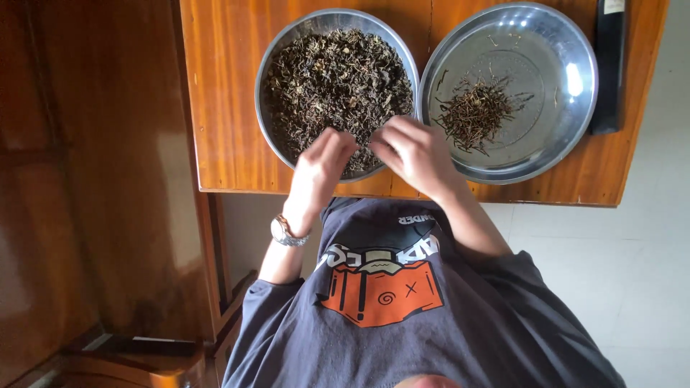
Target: Manually sorting dried tea leaves by picking out stems and placing them in a separate bowl
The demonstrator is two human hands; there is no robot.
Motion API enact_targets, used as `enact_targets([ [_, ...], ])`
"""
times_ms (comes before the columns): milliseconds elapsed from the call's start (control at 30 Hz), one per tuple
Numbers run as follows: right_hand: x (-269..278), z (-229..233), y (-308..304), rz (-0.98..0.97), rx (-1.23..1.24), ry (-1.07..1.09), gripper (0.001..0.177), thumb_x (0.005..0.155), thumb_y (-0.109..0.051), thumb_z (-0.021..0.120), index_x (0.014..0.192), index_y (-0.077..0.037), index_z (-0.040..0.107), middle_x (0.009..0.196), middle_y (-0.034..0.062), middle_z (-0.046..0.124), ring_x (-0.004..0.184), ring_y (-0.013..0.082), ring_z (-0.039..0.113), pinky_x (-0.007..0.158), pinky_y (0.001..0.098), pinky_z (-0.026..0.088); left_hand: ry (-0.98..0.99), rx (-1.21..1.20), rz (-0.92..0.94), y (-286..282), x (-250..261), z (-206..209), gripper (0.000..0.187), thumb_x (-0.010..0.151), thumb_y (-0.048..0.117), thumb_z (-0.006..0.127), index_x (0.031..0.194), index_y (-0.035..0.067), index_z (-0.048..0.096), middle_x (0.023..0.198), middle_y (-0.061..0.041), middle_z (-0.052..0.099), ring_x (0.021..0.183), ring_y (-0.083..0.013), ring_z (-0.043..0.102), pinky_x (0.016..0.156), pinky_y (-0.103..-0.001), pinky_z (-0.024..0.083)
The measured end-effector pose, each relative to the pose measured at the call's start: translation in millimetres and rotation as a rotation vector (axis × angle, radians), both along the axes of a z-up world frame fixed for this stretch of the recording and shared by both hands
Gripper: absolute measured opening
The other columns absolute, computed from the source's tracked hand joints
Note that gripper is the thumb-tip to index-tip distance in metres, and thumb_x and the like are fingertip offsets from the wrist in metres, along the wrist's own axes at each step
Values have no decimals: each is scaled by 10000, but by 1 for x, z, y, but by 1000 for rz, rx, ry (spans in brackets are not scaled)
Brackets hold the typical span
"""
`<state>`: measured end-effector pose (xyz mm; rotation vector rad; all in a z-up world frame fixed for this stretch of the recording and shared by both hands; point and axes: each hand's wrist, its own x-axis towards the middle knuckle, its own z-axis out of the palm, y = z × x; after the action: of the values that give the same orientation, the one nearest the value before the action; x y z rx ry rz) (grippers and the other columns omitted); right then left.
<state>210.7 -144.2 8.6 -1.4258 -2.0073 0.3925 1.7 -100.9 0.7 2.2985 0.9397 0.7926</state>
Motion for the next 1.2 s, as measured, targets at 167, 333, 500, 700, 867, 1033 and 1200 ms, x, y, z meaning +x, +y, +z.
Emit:
enact_targets([
  [167,-19,10,3,56,-45,71,121,997,-129,711,931,-28,709,846,128,686,768,255,683,690,359,575,1,59,-56,-5,2,14,126,957,7,674,1010,64,574,816,-59,529,696,-272,645,604,-365,572],
  [333,-16,3,-1,91,-92,67,133,986,-176,728,937,-61,684,836,74,664,753,210,660,664,342,554,0,75,-77,-4,5,11,154,929,-23,671,1021,48,570,822,-73,530,703,-274,641,622,-357,569],
  [500,-11,-7,-2,79,-96,38,151,958,-180,768,921,-66,675,821,61,667,737,200,658,691,327,556,49,189,-97,-5,10,2,112,956,-26,629,1025,30,560,784,-92,505,690,-302,631,630,-363,569],
  [700,-4,-4,-5,-33,-16,40,54,950,-71,760,926,-64,711,806,72,686,699,201,668,652,314,584,79,198,-35,-9,20,18,123,937,-26,668,1026,-15,584,792,-124,579,705,-304,685,624,-371,595],
  [867,45,-11,-14,-150,60,87,47,985,-41,762,1003,-82,751,875,50,700,753,209,678,701,325,580,314,234,108,-5,-8,-1,177,930,186,745,936,92,594,773,-32,555,668,-222,660,585,-323,568],
  [1033,92,-1,-35,-261,66,39,121,1017,-7,830,1092,-89,784,899,57,683,746,237,652,705,368,564,451,279,236,1,-33,-13,248,927,269,748,930,93,573,814,-47,538,771,-267,654,672,-345,546],
  [1200,125,-7,-51,-293,104,-7,58,1085,181,785,1072,126,772,988,215,712,681,235,475,598,361,364,456,79,272,9,-27,4,208,960,58,740,1042,22,553,1005,-102,555,851,-217,525,733,-361,550],
])
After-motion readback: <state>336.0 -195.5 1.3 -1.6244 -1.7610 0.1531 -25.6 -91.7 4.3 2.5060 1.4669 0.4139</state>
